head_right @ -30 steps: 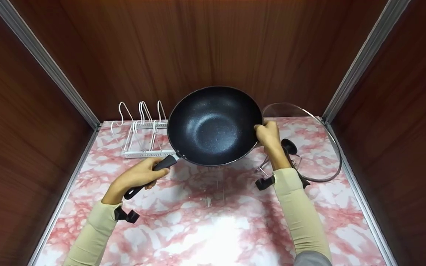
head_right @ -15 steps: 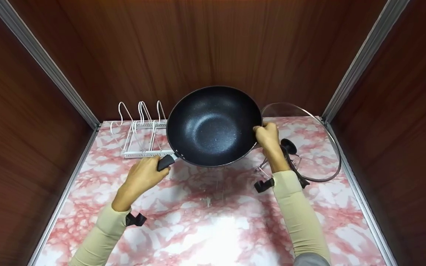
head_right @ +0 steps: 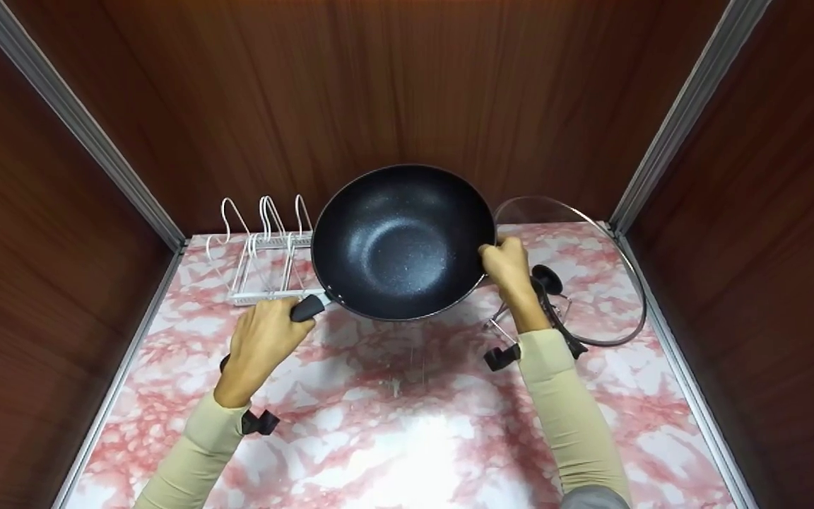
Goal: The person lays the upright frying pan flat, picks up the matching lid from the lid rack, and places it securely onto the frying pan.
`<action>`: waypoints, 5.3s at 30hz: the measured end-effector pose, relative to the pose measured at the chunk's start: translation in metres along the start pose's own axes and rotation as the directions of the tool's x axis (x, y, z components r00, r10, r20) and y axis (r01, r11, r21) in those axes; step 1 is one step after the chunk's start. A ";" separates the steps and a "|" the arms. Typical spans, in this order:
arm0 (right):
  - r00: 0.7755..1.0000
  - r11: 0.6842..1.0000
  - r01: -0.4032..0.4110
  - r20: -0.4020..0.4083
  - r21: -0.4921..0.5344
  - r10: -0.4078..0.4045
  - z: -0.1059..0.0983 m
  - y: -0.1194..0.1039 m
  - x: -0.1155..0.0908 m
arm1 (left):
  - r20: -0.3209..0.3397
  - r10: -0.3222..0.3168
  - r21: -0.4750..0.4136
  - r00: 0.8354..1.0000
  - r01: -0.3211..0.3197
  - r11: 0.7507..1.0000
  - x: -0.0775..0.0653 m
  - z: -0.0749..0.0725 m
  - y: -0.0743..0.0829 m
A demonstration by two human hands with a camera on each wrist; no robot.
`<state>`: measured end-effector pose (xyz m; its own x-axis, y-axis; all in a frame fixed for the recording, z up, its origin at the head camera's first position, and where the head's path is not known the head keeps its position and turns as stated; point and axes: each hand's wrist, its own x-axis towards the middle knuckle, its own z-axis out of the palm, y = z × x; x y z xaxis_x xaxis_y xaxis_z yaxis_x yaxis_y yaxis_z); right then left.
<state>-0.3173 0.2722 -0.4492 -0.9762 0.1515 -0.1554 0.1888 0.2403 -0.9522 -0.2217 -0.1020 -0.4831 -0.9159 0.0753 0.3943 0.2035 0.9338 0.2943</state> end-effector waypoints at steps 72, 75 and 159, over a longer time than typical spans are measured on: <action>0.980 0.900 0.171 0.160 -0.402 -0.115 -0.018 0.002 -0.017 | 0.136 0.100 -0.068 0.986 -0.091 0.993 -0.003 -0.019 -0.044; 0.978 0.875 0.202 0.145 -0.440 -0.153 -0.015 0.003 -0.020 | 0.136 0.101 -0.071 0.986 -0.092 0.993 -0.004 -0.019 -0.046; 0.995 0.973 0.093 0.050 -0.211 -0.084 0.007 0.093 -0.071 | 0.024 0.236 0.129 0.971 -0.237 0.963 -0.021 0.047 -0.093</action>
<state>-0.2311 0.2769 -0.5287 -0.9927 0.0826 -0.0879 0.1159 0.4498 -0.8856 -0.2371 -0.1742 -0.5595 -0.8498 0.3021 0.4321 0.3685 0.9264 0.0771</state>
